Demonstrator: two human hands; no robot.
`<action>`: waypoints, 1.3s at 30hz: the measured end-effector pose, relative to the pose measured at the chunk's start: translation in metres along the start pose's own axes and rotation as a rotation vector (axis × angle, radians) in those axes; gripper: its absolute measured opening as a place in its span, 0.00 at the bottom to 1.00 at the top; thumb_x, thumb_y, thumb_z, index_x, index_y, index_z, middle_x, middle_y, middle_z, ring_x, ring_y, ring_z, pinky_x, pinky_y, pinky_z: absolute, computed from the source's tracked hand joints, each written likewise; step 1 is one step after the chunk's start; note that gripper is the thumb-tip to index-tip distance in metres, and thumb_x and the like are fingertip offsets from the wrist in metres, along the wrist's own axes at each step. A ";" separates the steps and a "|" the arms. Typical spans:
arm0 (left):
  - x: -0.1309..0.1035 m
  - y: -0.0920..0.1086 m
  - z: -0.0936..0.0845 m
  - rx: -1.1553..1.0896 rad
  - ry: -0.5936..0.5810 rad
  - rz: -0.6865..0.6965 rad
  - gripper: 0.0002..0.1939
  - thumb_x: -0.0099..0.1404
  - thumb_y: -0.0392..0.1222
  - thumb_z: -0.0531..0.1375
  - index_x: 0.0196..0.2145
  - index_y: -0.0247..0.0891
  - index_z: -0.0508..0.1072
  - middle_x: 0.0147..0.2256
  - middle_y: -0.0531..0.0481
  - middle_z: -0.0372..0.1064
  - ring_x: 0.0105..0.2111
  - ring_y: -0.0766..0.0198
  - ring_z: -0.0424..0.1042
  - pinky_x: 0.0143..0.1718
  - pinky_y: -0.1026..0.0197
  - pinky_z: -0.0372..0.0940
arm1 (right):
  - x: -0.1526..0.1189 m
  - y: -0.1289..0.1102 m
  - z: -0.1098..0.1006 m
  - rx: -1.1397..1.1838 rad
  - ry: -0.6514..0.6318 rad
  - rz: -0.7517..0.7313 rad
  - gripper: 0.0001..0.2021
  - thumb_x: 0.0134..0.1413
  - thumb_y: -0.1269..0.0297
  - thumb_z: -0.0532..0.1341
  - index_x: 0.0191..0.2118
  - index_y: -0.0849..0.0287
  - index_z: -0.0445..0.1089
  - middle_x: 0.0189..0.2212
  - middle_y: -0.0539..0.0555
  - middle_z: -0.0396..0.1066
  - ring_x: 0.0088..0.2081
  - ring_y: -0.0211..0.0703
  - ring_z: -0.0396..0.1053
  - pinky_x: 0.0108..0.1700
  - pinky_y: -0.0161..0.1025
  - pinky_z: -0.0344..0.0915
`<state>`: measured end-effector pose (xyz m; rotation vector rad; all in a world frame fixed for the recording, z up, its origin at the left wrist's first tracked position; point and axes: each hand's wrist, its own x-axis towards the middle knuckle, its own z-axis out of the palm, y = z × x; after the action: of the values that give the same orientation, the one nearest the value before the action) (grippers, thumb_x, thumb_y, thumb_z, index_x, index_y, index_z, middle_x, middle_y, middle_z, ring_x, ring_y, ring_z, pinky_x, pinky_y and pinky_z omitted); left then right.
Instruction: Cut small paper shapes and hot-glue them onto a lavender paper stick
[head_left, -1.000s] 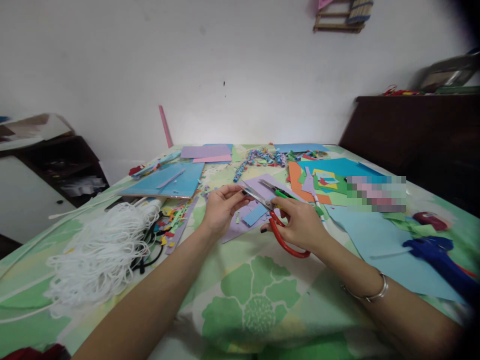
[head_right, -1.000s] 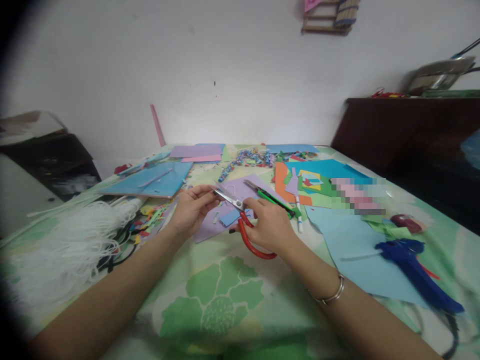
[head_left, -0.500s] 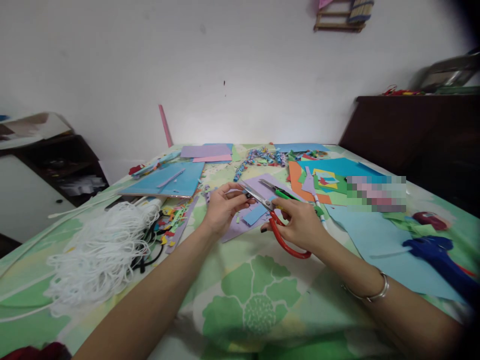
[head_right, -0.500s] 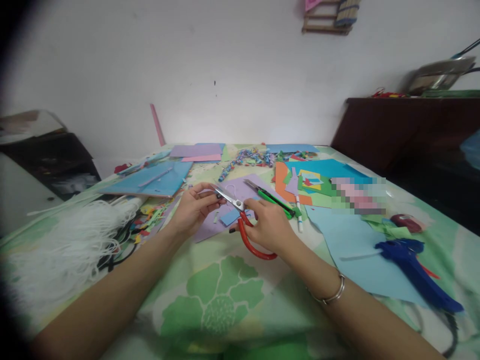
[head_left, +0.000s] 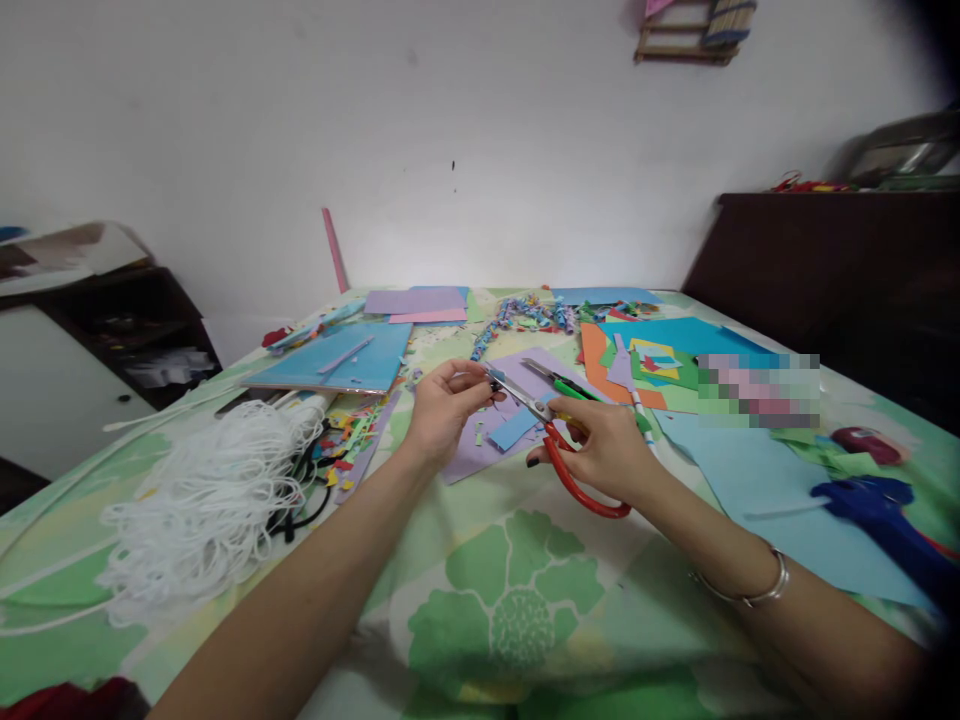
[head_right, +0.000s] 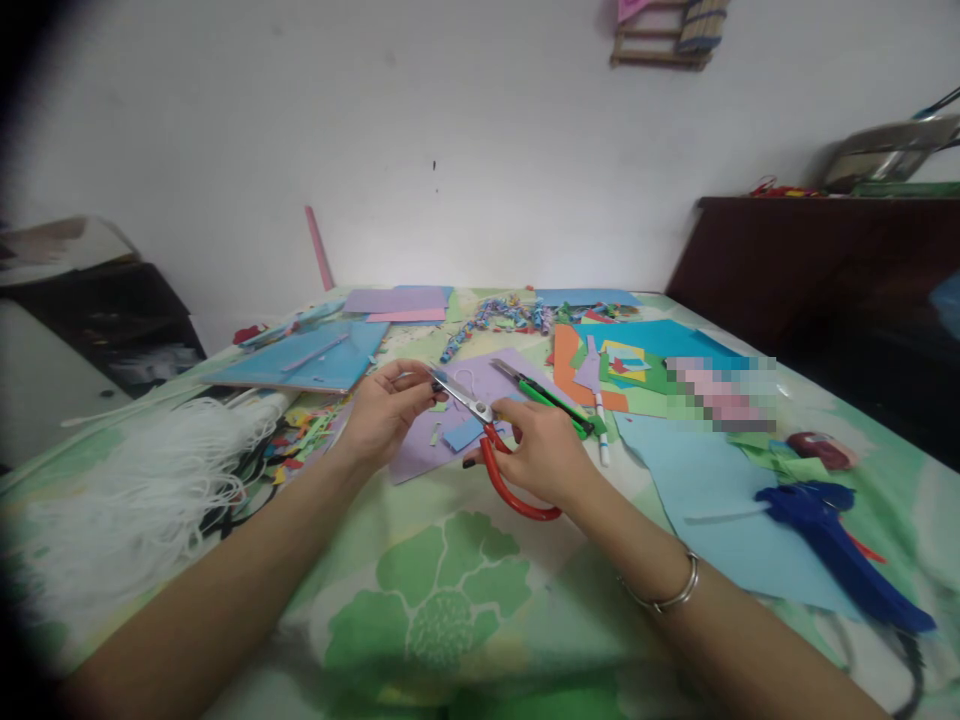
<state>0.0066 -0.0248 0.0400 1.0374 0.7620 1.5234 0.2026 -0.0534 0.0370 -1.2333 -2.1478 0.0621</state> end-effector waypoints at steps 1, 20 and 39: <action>0.000 0.000 0.000 -0.004 0.001 -0.001 0.16 0.42 0.33 0.69 0.29 0.35 0.69 0.24 0.53 0.73 0.23 0.65 0.74 0.29 0.64 0.64 | 0.000 0.000 0.000 -0.001 -0.002 -0.001 0.19 0.44 0.48 0.64 0.34 0.60 0.71 0.18 0.47 0.59 0.21 0.35 0.54 0.25 0.33 0.48; 0.008 0.003 -0.010 0.174 -0.050 0.087 0.19 0.45 0.30 0.65 0.32 0.38 0.61 0.22 0.58 0.71 0.22 0.68 0.71 0.30 0.64 0.63 | 0.001 0.002 -0.003 -0.019 -0.023 -0.036 0.21 0.44 0.46 0.63 0.35 0.60 0.73 0.17 0.48 0.59 0.20 0.36 0.54 0.25 0.33 0.49; 0.010 0.020 -0.018 0.335 -0.218 0.067 0.22 0.45 0.30 0.65 0.31 0.40 0.55 0.24 0.54 0.73 0.22 0.65 0.73 0.26 0.64 0.64 | 0.002 0.004 -0.009 0.005 -0.122 -0.046 0.22 0.44 0.46 0.64 0.36 0.62 0.73 0.15 0.46 0.57 0.20 0.35 0.53 0.24 0.34 0.49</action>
<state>-0.0186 -0.0181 0.0525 1.4644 0.8516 1.3363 0.2100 -0.0516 0.0438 -1.2036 -2.2784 0.1263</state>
